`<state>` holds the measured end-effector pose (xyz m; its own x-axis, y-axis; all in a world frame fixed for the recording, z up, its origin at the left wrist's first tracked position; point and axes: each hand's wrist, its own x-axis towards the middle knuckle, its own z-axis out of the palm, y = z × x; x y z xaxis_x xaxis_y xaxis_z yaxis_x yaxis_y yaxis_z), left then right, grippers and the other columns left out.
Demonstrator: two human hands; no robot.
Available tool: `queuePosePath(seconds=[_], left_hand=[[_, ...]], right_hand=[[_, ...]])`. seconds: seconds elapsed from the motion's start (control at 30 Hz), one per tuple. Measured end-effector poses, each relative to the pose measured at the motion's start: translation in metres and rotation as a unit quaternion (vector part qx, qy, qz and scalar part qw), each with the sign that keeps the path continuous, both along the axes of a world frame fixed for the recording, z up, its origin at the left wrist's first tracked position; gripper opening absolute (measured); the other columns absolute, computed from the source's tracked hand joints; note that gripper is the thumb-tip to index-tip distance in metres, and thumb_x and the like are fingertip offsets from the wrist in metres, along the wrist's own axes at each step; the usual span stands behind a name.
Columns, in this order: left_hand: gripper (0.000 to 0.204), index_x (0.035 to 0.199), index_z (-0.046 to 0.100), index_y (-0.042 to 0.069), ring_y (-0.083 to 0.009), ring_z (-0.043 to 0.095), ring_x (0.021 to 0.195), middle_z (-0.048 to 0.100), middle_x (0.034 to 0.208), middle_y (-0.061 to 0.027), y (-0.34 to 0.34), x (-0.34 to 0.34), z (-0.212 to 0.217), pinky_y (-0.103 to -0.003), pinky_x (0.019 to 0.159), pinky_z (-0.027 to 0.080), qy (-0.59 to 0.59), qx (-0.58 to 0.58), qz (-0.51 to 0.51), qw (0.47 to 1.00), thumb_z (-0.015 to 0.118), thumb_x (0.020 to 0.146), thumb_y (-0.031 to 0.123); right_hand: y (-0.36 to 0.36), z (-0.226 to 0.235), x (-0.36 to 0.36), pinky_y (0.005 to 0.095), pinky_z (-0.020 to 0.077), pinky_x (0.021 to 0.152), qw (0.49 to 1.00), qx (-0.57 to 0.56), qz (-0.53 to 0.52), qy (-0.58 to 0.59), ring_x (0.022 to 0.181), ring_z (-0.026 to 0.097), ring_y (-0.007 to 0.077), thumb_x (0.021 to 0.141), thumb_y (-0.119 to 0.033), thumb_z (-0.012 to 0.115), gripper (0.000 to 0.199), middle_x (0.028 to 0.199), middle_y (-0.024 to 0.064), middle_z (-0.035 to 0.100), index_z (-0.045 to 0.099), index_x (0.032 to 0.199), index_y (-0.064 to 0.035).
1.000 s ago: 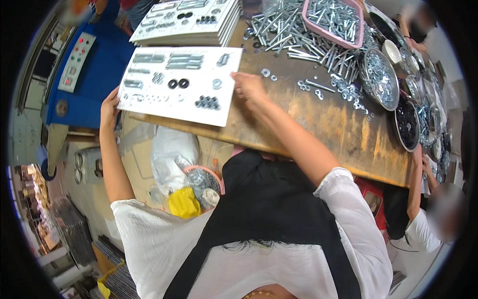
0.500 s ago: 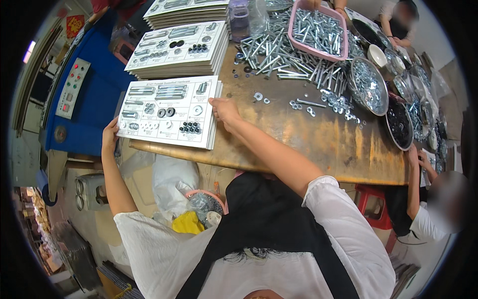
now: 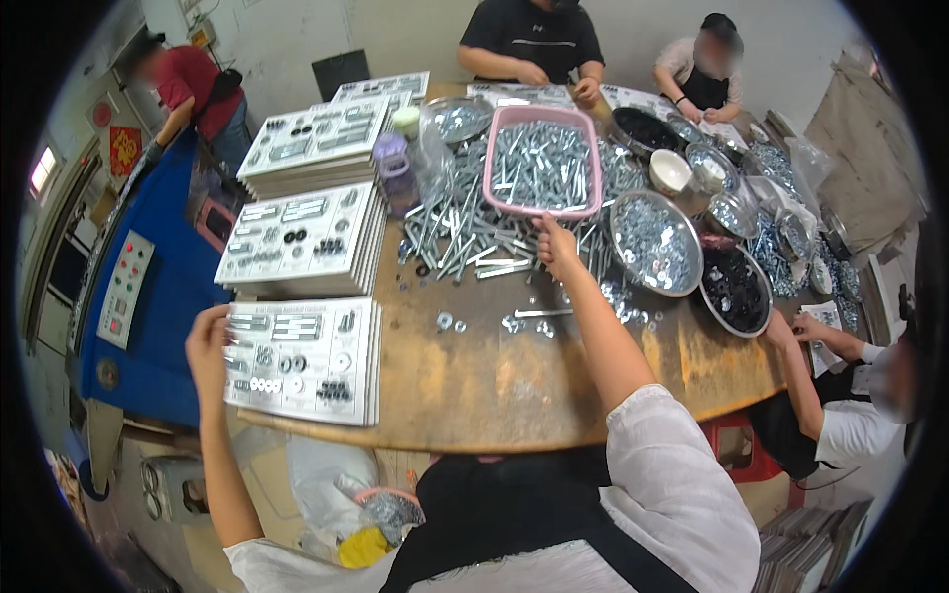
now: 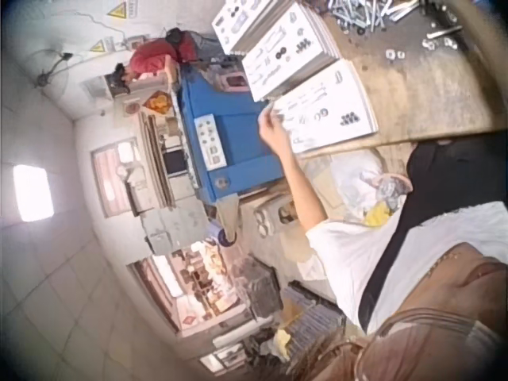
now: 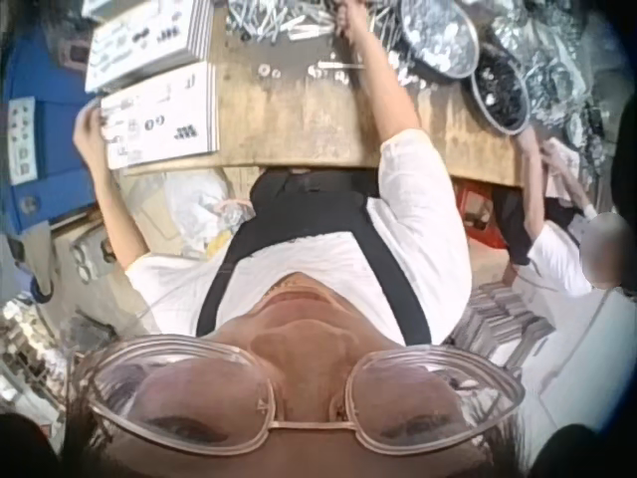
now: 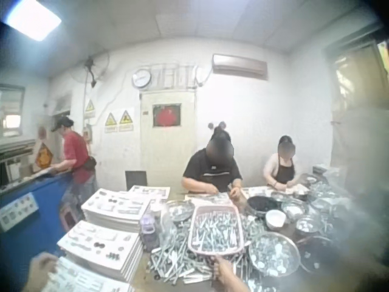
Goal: The person assembles a hardware kit by picking bolts, nuts, and washers from piles on a table and placing them into designated slots on a cardboard backing. The person handles the components one at a time, following a printed diagram to organize the fasteners.
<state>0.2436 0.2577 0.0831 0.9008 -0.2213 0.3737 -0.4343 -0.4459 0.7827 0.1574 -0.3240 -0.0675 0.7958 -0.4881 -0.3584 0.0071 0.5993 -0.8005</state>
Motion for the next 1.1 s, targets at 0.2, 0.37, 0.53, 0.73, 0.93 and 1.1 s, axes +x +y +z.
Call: queuePosePath(seconds=[0.2, 0.37, 0.53, 0.73, 0.93, 1.1], left_hand=[[0.023, 0.111, 0.065, 0.009, -0.029, 0.063, 0.097, 0.063, 0.104, -0.0118, -0.277, -0.066, -0.01, -0.037, 0.084, 0.05, -0.003, 0.224, -0.396, 0.891, 0.057, 0.092, 0.017], [0.023, 0.114, 0.059, 0.006, -0.0329, 0.06, 0.098, 0.059, 0.108, -0.0111, -0.426, -0.055, -0.113, -0.041, 0.083, 0.048, -0.095, 0.205, -0.423, 0.877, 0.054, 0.094, 0.015], [0.029, 0.108, 0.055, -0.002, -0.038, 0.049, 0.109, 0.052, 0.112, -0.0202, -0.495, -0.036, -0.165, -0.046, 0.097, 0.041, -0.253, 0.163, -0.443, 0.844, 0.061, 0.084, 0.014], [0.054, 0.123, 0.042, -0.004, -0.0419, 0.044, 0.118, 0.046, 0.124, -0.0238, -0.517, -0.021, -0.165, -0.048, 0.103, 0.036, -0.263, 0.176, -0.393, 0.863, 0.068, 0.081, 0.02], [0.046, 0.119, 0.054, 0.002, -0.0368, 0.057, 0.106, 0.06, 0.112, -0.0205, -0.577, 0.026, -0.162, -0.046, 0.093, 0.043, -0.215, 0.246, -0.27, 0.906, 0.059, 0.085, 0.033], [0.035, 0.106, 0.06, 0.013, -0.0237, 0.063, 0.093, 0.067, 0.102, -0.0059, -0.623, 0.065, -0.18, -0.037, 0.079, 0.05, -0.098, 0.274, -0.308, 0.906, 0.045, 0.087, 0.038]], right_hand=[[-0.041, -0.013, 0.01, 0.0245, 0.0197, 0.037, 0.995, -0.072, -0.067, 0.031, 0.039, 0.029, 0.0074, 0.095, -0.044, 0.058, 0.044, 0.053, -0.0051, 0.036, 0.043, 0.066, -0.0143], [-0.032, 0.008, 0.019, 0.0244, 0.0172, 0.037, 0.995, -0.023, -0.09, 0.032, 0.039, 0.026, 0.0058, 0.096, -0.032, 0.058, 0.035, 0.052, -0.0068, 0.034, 0.044, 0.068, -0.0157], [-0.039, 0.036, 0.011, 0.0236, 0.0159, 0.037, 0.997, 0.047, -0.068, 0.01, 0.039, 0.025, 0.005, 0.095, -0.022, 0.059, 0.028, 0.052, -0.0075, 0.034, 0.048, 0.071, -0.0136], [-0.059, 0.065, 0.018, 0.0229, 0.0151, 0.036, 0.999, 0.042, -0.019, -0.005, 0.04, 0.024, 0.0035, 0.096, -0.018, 0.056, 0.021, 0.055, -0.0082, 0.035, 0.048, 0.076, -0.0138], [-0.084, 0.084, 0.024, 0.0208, 0.0128, 0.035, 0.997, 0.071, 0.019, -0.031, 0.04, 0.023, 0.0019, 0.098, -0.018, 0.053, 0.022, 0.054, -0.0099, 0.034, 0.045, 0.077, -0.0154], [-0.089, 0.091, 0.026, 0.0206, 0.0115, 0.035, 0.995, 0.085, 0.038, -0.029, 0.04, 0.022, 0.0016, 0.098, -0.018, 0.052, 0.023, 0.054, -0.01, 0.033, 0.043, 0.077, -0.016]])
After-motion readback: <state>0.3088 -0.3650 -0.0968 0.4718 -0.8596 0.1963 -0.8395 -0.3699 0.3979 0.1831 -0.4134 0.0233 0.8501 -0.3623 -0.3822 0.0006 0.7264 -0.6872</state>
